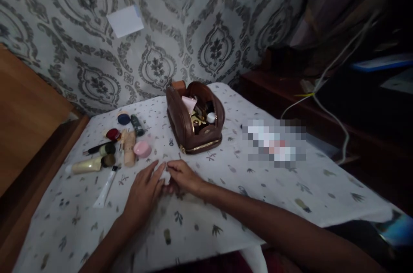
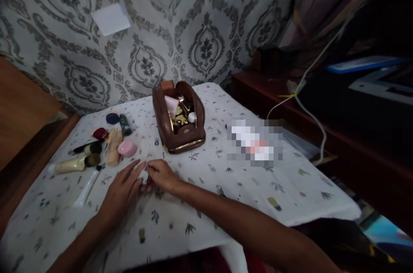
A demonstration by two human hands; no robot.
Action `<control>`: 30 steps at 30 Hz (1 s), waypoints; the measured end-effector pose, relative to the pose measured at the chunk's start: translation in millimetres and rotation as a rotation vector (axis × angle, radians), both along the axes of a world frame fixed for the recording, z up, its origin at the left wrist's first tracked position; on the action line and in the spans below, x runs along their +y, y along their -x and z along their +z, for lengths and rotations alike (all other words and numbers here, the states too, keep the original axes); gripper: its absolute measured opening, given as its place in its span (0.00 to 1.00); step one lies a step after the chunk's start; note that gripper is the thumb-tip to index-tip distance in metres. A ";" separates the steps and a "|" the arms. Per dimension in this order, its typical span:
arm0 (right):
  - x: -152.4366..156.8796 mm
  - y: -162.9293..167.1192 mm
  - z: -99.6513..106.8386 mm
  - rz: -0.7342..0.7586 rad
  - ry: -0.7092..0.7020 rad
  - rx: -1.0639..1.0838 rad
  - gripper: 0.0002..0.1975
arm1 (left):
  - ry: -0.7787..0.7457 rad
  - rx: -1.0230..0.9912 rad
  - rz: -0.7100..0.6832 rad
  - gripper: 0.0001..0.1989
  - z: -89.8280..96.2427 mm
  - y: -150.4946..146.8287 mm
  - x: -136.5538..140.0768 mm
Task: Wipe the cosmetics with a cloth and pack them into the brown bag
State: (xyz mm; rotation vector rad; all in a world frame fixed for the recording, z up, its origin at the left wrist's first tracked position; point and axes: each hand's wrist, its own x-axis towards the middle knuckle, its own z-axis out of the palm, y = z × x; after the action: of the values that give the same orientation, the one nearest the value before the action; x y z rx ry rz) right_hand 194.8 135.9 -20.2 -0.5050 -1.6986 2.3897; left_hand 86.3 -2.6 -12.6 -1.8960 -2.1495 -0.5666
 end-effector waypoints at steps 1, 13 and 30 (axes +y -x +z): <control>0.5 0.5 -0.2 0.004 0.010 0.014 0.11 | 0.010 0.003 -0.017 0.21 1.3 1.9 -2.9; 2.2 -2.3 1.3 -0.002 -0.023 0.069 0.15 | 0.062 -0.279 0.142 0.22 7.6 31.7 -58.3; 3.6 -2.2 1.4 -0.043 0.153 0.221 0.21 | -0.359 -1.804 0.400 0.19 42.8 10.3 -26.3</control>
State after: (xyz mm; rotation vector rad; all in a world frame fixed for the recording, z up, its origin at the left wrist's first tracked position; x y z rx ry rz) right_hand 197.0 139.5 -18.8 -0.2820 -1.4085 2.4521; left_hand 76.0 -28.8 30.2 -0.3681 -2.5032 -2.9659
